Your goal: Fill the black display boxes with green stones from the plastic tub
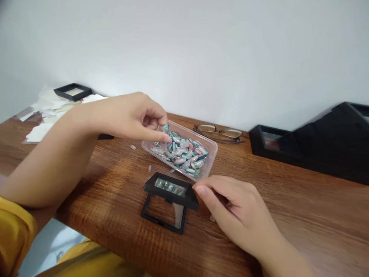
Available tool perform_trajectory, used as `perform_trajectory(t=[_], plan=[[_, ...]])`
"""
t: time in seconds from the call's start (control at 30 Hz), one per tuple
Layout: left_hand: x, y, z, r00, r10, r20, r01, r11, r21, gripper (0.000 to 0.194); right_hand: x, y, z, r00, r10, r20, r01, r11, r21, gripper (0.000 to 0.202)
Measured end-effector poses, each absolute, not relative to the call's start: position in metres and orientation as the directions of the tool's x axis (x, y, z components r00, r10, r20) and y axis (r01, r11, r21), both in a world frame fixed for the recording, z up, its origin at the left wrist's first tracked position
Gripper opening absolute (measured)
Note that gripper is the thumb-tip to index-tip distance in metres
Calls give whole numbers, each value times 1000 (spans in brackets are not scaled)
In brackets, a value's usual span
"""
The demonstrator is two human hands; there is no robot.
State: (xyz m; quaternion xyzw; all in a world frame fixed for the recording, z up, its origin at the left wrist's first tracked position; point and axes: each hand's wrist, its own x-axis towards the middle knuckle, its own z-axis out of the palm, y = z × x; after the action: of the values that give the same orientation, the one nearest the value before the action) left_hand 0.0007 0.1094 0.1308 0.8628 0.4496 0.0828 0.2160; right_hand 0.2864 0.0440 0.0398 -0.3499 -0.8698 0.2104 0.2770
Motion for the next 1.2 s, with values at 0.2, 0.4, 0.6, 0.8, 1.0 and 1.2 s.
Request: perform_trajectory(t=[0.2, 0.4, 0.6, 0.8, 1.0, 1.2], plan=[[7, 115, 116, 615, 783, -91, 709, -498, 499, 32, 285, 44, 38, -616, 702, 358, 485, 696, -529, 16], [3, 121, 104, 615, 784, -84, 692, -486, 534, 30, 287, 42, 39, -622, 696, 359, 486, 703, -520, 16], [3, 124, 100, 629, 777, -18, 614, -482, 625, 30, 287, 41, 36, -636, 688, 350, 483, 709, -514, 16], [3, 123, 101, 620, 780, 81, 561, -513, 650, 23, 285, 42, 36, -638, 687, 348, 492, 711, -502, 18], [4, 120, 104, 593, 770, 236, 458, -563, 689, 18, 285, 41, 36, -634, 692, 345, 499, 707, -502, 17], [10, 109, 109, 586, 750, 307, 311, -558, 769, 21, 289, 40, 38, -622, 707, 338, 512, 693, -508, 16]])
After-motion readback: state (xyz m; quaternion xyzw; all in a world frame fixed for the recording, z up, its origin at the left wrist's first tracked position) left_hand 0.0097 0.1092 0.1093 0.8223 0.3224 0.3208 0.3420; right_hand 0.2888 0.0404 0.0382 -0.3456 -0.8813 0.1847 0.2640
